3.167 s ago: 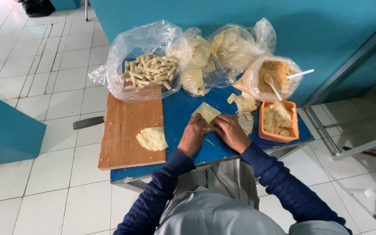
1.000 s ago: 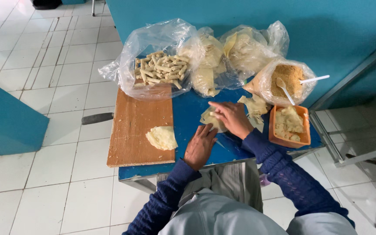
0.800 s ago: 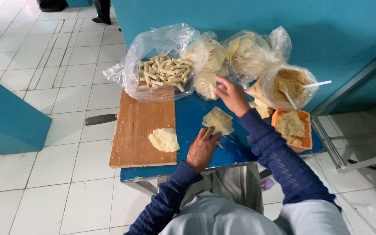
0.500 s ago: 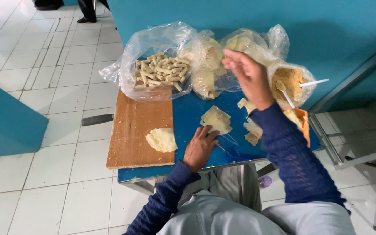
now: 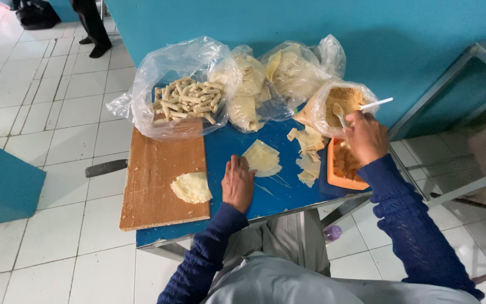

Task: The person sits at a table and folds thin dough sheets one at a time into an accordion zigzag shape, pressing each fold by hand and placing the finished folded piece on the table. They occasionally reach into an orange container of filling and a bag of brown powder with a spoon while continuing to fold more sheets.

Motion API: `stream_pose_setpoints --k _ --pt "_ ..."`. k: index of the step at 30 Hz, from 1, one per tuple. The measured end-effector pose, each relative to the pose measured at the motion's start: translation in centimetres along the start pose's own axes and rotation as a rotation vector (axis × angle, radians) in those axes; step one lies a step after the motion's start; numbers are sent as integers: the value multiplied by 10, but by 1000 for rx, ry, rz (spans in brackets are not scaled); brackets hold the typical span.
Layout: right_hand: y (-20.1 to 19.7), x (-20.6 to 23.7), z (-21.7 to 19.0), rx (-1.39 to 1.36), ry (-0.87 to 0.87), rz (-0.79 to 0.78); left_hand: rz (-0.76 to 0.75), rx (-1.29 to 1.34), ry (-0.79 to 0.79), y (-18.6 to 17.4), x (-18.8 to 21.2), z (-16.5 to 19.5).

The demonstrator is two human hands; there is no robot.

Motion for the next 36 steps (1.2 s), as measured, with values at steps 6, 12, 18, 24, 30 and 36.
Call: stream_pose_setpoints --k 6,12,18,24,30,36 --pt "-3 1 -3 17 -17 18 23 -36 64 5 -2 -3" --pt "-30 16 0 250 -30 152 23 -59 134 4 -4 1" --pt "-20 23 8 101 -9 41 10 63 170 5 -4 0" --pt "2 14 38 -335 75 -94 10 235 150 7 -8 -7" --pt "-4 14 48 -784 247 -260 33 299 58 7 -7 -6" --pt "-20 24 1 -1014 88 -348 69 367 -19 7 -6 -7"
Point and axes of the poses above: each hand's wrist, its own x-axis away from the middle knuckle, its own y-axis out of the palm, z = x × y, the point moved 2 cm from there along -x, towards the middle knuckle, and after that the axes turned 12 degrees about x, right-handed, at the moved point
